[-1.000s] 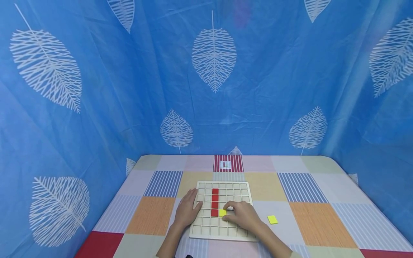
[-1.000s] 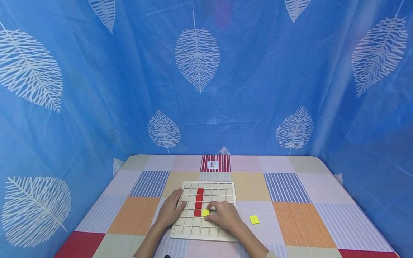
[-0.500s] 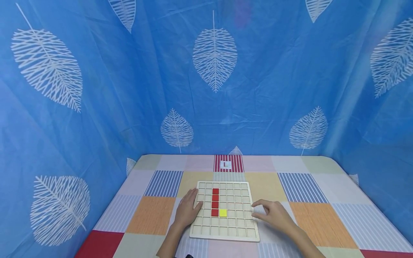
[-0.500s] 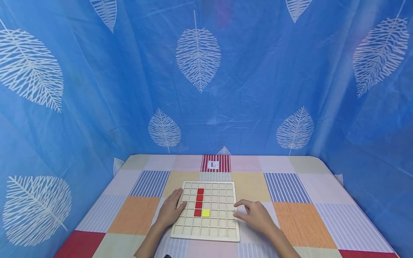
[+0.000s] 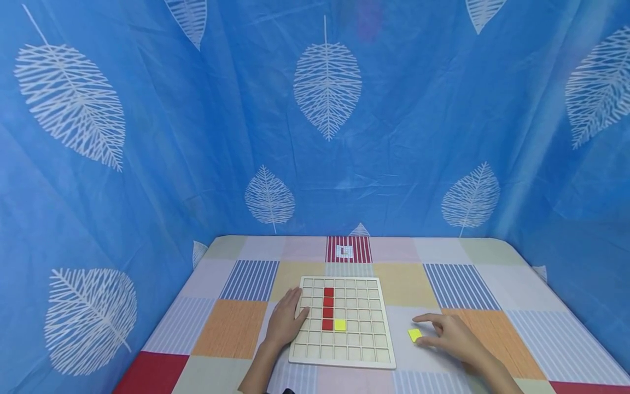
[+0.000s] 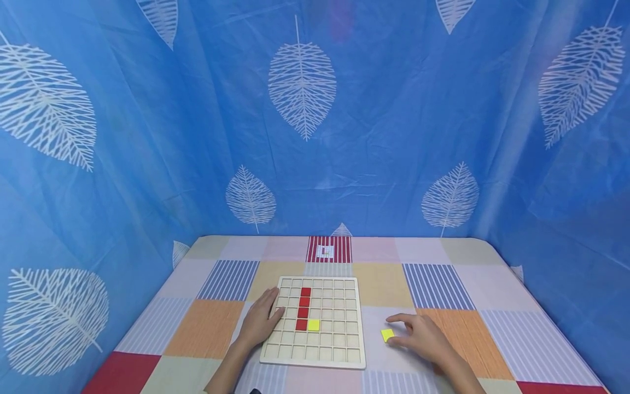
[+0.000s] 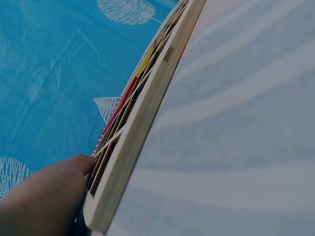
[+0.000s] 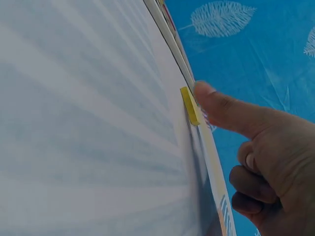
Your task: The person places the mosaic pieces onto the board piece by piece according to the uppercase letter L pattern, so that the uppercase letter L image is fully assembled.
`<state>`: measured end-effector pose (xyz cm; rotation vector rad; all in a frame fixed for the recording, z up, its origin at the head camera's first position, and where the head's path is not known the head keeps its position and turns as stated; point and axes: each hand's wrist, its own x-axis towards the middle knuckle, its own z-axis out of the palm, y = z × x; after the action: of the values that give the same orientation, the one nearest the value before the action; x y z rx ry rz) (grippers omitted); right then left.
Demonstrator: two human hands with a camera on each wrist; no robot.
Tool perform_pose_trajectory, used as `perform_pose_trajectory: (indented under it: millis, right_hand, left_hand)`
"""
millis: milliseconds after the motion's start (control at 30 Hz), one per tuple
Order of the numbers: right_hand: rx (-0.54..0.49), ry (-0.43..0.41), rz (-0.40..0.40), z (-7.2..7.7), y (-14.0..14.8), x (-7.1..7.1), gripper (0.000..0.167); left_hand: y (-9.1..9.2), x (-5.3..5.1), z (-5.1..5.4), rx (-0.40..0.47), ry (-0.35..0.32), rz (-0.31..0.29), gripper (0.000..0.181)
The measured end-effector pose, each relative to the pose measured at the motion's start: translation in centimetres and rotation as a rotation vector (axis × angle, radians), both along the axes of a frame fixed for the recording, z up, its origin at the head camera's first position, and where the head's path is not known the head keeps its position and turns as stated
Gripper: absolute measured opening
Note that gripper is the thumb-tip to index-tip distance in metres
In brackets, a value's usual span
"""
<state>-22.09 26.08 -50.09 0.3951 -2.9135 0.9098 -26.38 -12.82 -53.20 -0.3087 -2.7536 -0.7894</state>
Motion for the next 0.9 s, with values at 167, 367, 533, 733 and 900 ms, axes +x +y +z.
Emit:
perform_pose_trajectory:
  millis: [167,367,533,733,900]
  right_hand:
    - [0.048,-0.013,-0.022,-0.3,0.2,0.1,0.037]
    - [0.034,-0.017,-0.027,-0.1,0.1,0.0,0.03]
    - [-0.007,0.111,-0.008,0.1,-1.0,-0.6,0.028]
    - [-0.066,0.221,0.034,0.4,-3.9,-1.3,0.027]
    - [-0.065,0.235,0.095,0.4,-6.6,-1.6,0.029]
  left_hand:
    - [0.1,0.0,0.0,0.0,0.0,-0.001,0.057]
    - [0.1,0.1,0.1,0.002,0.0,0.002,0.057]
    - [0.0,0.2,0.2,0.004,0.01,0.004,0.056]
    - [0.1,0.2,0.2,0.011,0.005,0.002,0.056]
    - [0.2,0.1,0.1,-0.009,-0.006,0.007,0.057]
